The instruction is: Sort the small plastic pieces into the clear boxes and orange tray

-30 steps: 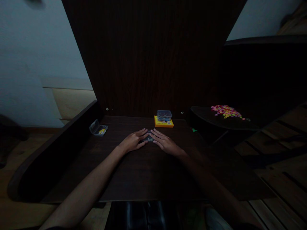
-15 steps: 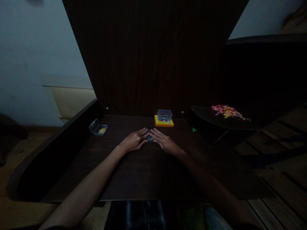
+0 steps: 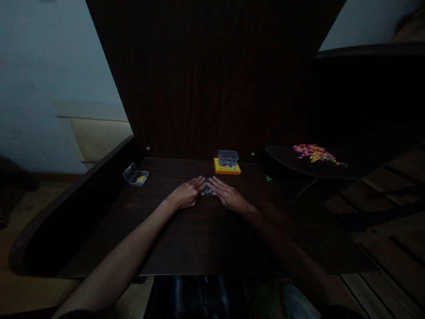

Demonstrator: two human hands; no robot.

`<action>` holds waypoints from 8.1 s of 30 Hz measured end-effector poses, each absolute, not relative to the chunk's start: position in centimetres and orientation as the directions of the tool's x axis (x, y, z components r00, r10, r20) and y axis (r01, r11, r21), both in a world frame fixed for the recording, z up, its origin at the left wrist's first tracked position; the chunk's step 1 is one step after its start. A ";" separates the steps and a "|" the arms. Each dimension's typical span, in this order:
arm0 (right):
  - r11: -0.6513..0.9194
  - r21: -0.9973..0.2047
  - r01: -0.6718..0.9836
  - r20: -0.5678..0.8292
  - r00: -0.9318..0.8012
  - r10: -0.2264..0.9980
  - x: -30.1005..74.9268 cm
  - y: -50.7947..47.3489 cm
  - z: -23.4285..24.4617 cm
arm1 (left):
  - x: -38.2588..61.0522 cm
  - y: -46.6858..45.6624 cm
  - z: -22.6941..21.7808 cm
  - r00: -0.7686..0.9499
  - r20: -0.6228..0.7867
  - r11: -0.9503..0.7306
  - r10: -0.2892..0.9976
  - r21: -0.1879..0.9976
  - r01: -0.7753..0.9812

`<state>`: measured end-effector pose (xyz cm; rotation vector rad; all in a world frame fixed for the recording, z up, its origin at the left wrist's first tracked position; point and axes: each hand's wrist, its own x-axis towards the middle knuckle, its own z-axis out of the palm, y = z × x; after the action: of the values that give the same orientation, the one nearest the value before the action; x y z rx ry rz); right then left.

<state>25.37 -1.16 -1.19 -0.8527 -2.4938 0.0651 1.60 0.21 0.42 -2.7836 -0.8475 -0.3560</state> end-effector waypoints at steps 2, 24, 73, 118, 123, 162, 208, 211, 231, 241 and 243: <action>0.805 -0.199 0.560 0.447 -0.679 0.583 25.4 -1.1 -1.3 | 1.6 0.3 0.3 0.809 0.274 -0.818 0.519 -0.113 0.564; 0.785 -0.196 0.587 0.500 -0.629 0.595 24.9 -0.8 -1.5 | 1.9 -0.1 0.6 0.800 0.237 -0.800 0.551 -0.124 0.587; 0.531 -0.163 0.831 0.500 -0.394 0.771 33.6 11.9 4.7 | -0.6 0.9 1.2 0.519 0.463 -0.615 0.719 0.073 0.785; 0.374 -0.135 0.918 0.412 -0.292 0.863 31.8 10.3 6.0 | -3.4 1.4 3.1 -0.062 0.361 0.070 0.931 -0.009 0.998; 0.381 -0.142 0.914 0.406 -0.298 0.864 31.7 10.3 6.0 | -3.8 1.5 3.1 -0.105 0.335 0.118 0.936 -0.016 0.993; 0.647 -0.392 0.654 0.573 -0.377 0.728 25.3 -2.1 0.1 | 1.7 -1.0 2.2 0.398 0.278 -0.445 0.874 0.132 0.886; 0.521 -0.660 0.541 0.334 -0.410 0.849 25.0 -1.5 -1.5 | 1.7 -1.2 2.7 0.554 0.646 -0.805 0.525 0.166 0.570; 0.508 -0.664 0.549 0.319 -0.407 0.856 25.0 -1.6 -1.4 | 0.9 -0.7 2.5 0.541 0.559 -0.761 0.628 0.297 0.577; 0.580 -0.446 0.682 0.285 -0.506 0.814 24.7 -1.8 -0.7 | 0.6 0.1 1.4 0.678 0.374 -0.774 0.632 0.338 0.536; 0.717 -0.310 0.625 0.368 -0.616 0.696 24.5 -1.7 -1.4 | 0.7 -0.1 1.5 0.727 0.422 -0.840 0.542 0.240 0.487; 0.730 -0.319 0.604 0.375 -0.627 0.683 24.5 -1.5 -1.5 | 0.8 0.0 1.4 0.738 0.411 -0.844 0.534 0.219 0.489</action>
<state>24.52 -1.55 -1.52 -0.9791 -2.4568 0.2227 0.77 -0.04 1.41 -3.0181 -0.8906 -0.7622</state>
